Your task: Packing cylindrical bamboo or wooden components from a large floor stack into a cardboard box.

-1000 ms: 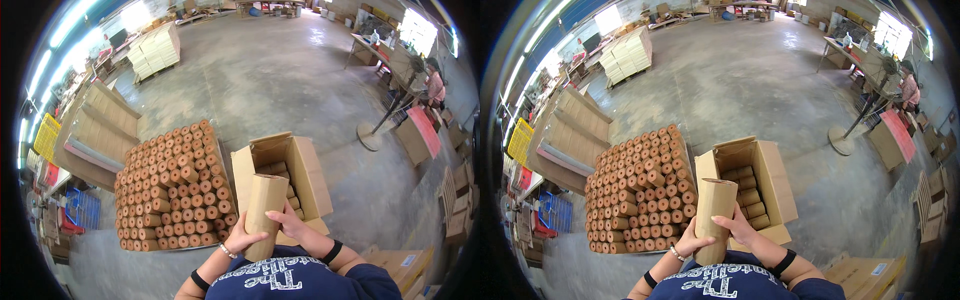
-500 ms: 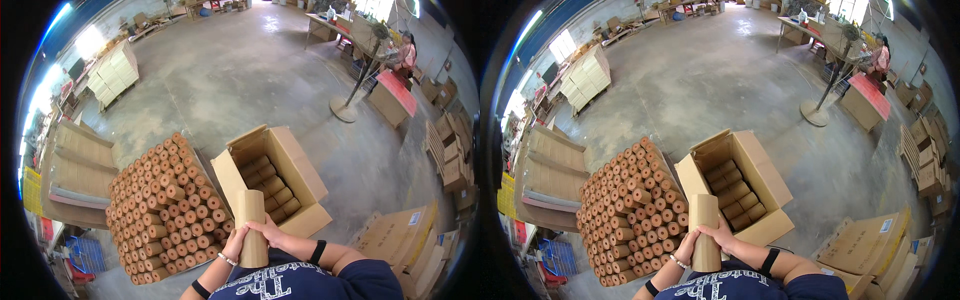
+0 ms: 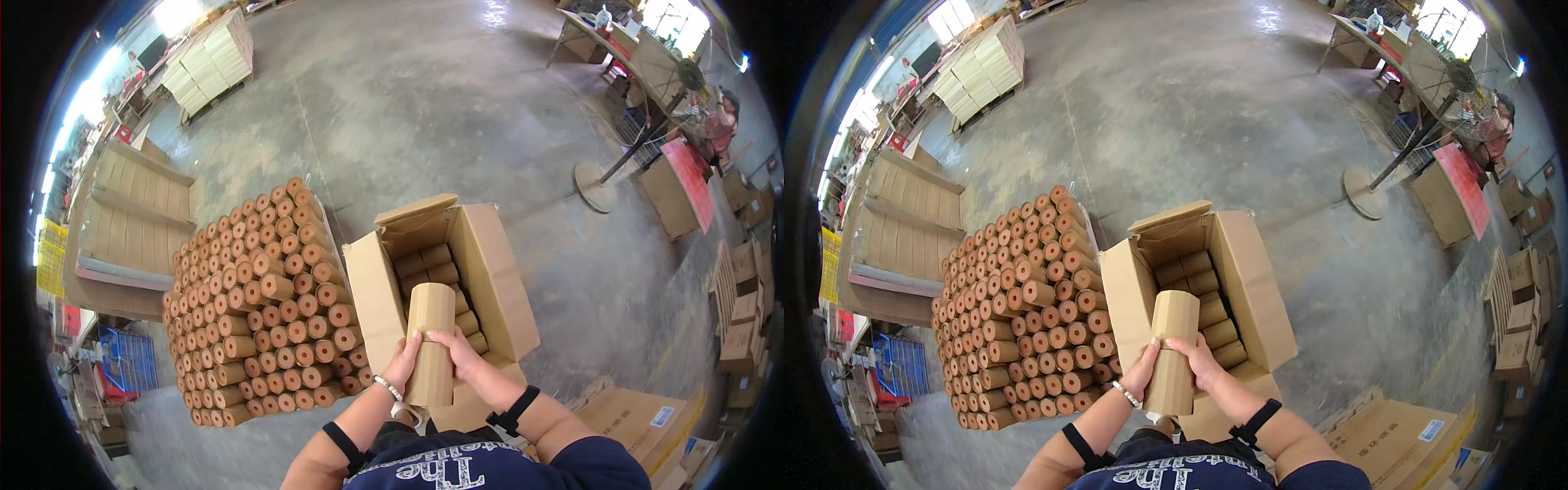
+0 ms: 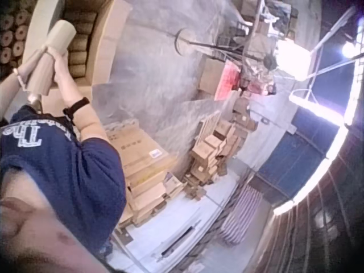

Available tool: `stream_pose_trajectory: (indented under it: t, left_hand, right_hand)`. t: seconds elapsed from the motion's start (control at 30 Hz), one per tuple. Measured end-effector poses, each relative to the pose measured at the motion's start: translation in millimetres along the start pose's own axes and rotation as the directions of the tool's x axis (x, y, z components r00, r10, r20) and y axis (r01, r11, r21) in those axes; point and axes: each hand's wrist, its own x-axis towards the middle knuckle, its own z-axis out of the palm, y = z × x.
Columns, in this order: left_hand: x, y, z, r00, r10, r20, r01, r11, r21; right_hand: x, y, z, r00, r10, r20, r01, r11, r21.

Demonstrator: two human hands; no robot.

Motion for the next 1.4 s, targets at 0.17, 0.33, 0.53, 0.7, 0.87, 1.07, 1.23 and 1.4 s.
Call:
stream_pose_trajectory:
  t: [0.17,0.33,0.53,0.7,0.87,1.07,1.23,1.4]
  left_hand:
    - [43.8,4.3,-10.5,0.997,0.045,-0.069,-0.045,0.999,-0.006]
    - [42.7,1.4,-16.5,0.946,0.142,-0.290,-0.201,0.962,-0.184]
    - [14.8,-85.4,-49.4,0.765,0.273,-0.584,-0.422,0.896,-0.135]
    - [-7.5,-178.9,-80.2,0.716,-0.057,-0.696,-0.239,0.917,-0.321]
    - [-18.5,-239.9,-105.0,0.621,-0.201,-0.758,-0.187,0.901,-0.392]
    - [-12.2,-280.8,-115.5,0.628,-0.360,-0.689,0.009,0.890,-0.457]
    - [5.7,-278.9,-100.1,0.724,-0.383,-0.573,0.090,0.876,-0.473]
    - [14.5,-302.5,-109.1,0.750,-0.345,-0.564,0.091,0.899,-0.429]
  right_hand:
    - [65.4,-9.1,-24.0,0.987,0.144,0.071,-0.153,0.979,0.138]
    - [130.1,-8.2,-51.8,0.982,0.184,-0.037,-0.154,0.902,0.402]
    - [239.1,21.7,-70.1,0.967,0.209,-0.143,-0.099,0.832,0.546]
    - [327.4,61.6,-106.1,0.926,0.143,-0.349,0.084,0.825,0.559]
    - [360.4,81.9,-78.0,0.633,0.219,-0.743,0.127,0.917,0.378]
    - [380.8,106.9,-75.0,0.550,0.162,-0.819,-0.015,0.983,0.184]
    - [429.3,106.7,-139.4,0.565,0.149,-0.812,-0.452,0.879,-0.152]
    - [406.7,106.1,-141.0,0.693,-0.080,-0.716,-0.686,0.231,-0.690]
